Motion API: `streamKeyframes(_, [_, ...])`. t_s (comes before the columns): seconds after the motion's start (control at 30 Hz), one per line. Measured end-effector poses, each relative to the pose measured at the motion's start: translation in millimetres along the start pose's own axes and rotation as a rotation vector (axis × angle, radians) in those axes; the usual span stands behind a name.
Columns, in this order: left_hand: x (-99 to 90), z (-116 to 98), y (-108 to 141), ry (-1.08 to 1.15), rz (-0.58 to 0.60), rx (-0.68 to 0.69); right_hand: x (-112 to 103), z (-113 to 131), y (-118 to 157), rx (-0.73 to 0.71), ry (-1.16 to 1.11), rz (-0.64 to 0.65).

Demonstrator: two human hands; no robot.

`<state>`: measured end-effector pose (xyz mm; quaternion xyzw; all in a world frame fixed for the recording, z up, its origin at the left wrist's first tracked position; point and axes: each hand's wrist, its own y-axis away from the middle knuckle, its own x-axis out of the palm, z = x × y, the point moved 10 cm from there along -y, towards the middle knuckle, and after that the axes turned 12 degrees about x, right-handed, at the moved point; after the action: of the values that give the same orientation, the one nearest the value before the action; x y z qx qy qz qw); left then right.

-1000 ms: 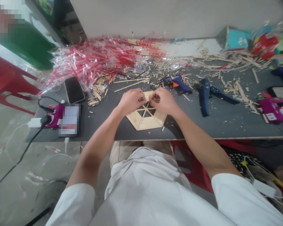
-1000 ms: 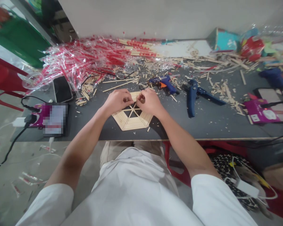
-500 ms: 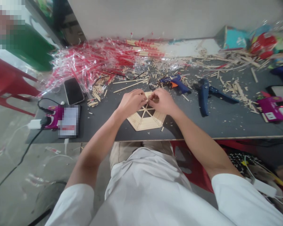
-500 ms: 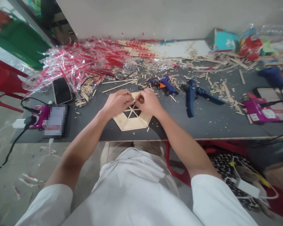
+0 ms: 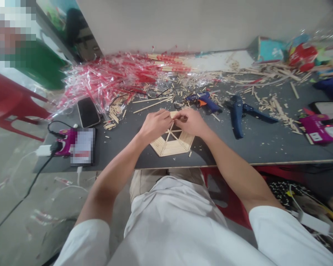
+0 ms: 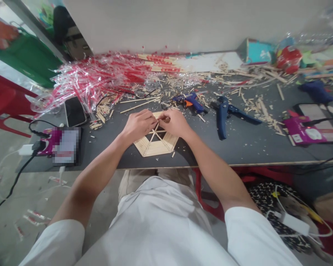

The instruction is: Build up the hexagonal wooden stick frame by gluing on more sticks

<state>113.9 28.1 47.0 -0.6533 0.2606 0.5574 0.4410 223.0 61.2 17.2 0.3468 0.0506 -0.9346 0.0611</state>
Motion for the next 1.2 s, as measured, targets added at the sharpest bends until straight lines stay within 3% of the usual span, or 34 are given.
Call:
streamKeyframes(0.17, [-5.8,2.3,0.9,-0.013,-0.052,-0.039,-7.9,5.0,1.7,-0.022,0.001,-0.051])
streamKeyframes(0.3, [-1.4,8.2,2.2,-0.035,-0.017,-0.122,-13.0,6.6,2.2,-0.038,-0.055,-0.082])
streamKeyframes(0.53, [0.4,2.8,3.7,-0.102,-0.011,-0.058,-13.5,11.2,5.6,-0.09,-0.179,-0.077])
streamKeyframes(1.2, [4.2,-0.6,4.0,-0.102,0.012,-0.054,-17.5,13.6,7.3,-0.128,-0.178,-0.094])
